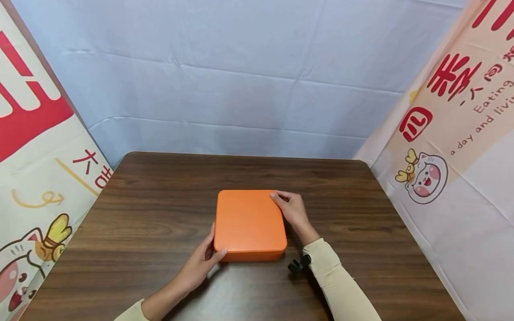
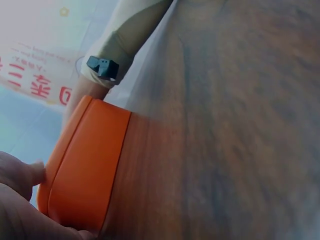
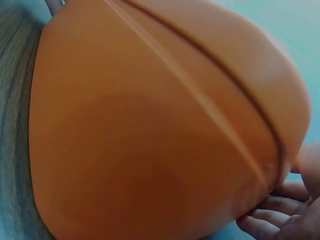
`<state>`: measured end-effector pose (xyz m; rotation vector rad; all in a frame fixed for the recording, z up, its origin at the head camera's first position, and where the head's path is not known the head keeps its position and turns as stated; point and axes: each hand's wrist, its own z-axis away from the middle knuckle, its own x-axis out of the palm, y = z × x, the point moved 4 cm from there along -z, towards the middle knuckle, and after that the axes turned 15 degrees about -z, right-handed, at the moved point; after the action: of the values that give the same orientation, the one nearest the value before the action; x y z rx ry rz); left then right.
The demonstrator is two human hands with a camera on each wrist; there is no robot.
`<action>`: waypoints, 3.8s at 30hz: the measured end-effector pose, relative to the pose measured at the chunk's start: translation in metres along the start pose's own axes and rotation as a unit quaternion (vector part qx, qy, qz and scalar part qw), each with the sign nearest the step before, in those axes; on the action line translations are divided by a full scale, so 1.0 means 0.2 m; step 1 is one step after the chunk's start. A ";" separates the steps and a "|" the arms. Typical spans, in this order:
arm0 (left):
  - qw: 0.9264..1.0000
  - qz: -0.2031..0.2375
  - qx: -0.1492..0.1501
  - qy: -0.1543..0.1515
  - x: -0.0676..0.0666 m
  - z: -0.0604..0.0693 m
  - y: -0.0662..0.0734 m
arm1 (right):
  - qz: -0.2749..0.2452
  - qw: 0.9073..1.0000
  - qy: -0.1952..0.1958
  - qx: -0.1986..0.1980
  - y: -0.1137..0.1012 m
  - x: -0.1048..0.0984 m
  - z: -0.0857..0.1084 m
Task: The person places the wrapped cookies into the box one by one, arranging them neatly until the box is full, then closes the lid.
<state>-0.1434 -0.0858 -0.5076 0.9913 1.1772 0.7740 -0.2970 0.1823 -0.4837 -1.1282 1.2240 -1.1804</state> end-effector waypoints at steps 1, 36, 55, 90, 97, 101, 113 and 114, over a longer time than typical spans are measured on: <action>1.000 0.001 -0.004 0.000 0.00 0.00 0.00 | -0.001 1.000 0.003 0.003 0.00 0.00 0.00; 0.999 -0.003 -0.016 0.028 -0.15 -0.34 0.05 | 0.071 0.996 -0.057 -0.013 0.02 -0.06 0.36; 0.993 0.093 -0.071 0.016 -0.18 -0.62 0.04 | 0.056 0.995 -0.045 -0.063 0.05 -0.02 0.66; 0.988 -0.143 0.048 0.038 -0.17 -0.46 0.02 | 0.117 0.980 -0.105 -0.125 0.03 0.15 0.39; 0.984 -0.163 0.057 0.050 -0.17 -0.46 0.03 | 0.104 0.983 -0.096 -0.118 0.03 0.15 0.39; 0.983 -0.167 0.056 0.053 -0.17 -0.46 0.03 | 0.103 0.982 -0.099 -0.123 0.03 0.16 0.38; 0.959 -0.251 0.105 0.083 -0.25 -0.48 0.06 | 0.141 0.974 -0.100 -0.146 -0.05 0.14 0.33; 0.954 -0.268 0.105 0.085 -0.28 -0.49 0.07 | 0.149 0.972 -0.103 -0.147 -0.08 0.13 0.30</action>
<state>-0.2517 -0.1093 -0.4821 0.7290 1.6143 0.3061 -0.2369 0.1552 -0.4676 -1.1986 1.3774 -0.6523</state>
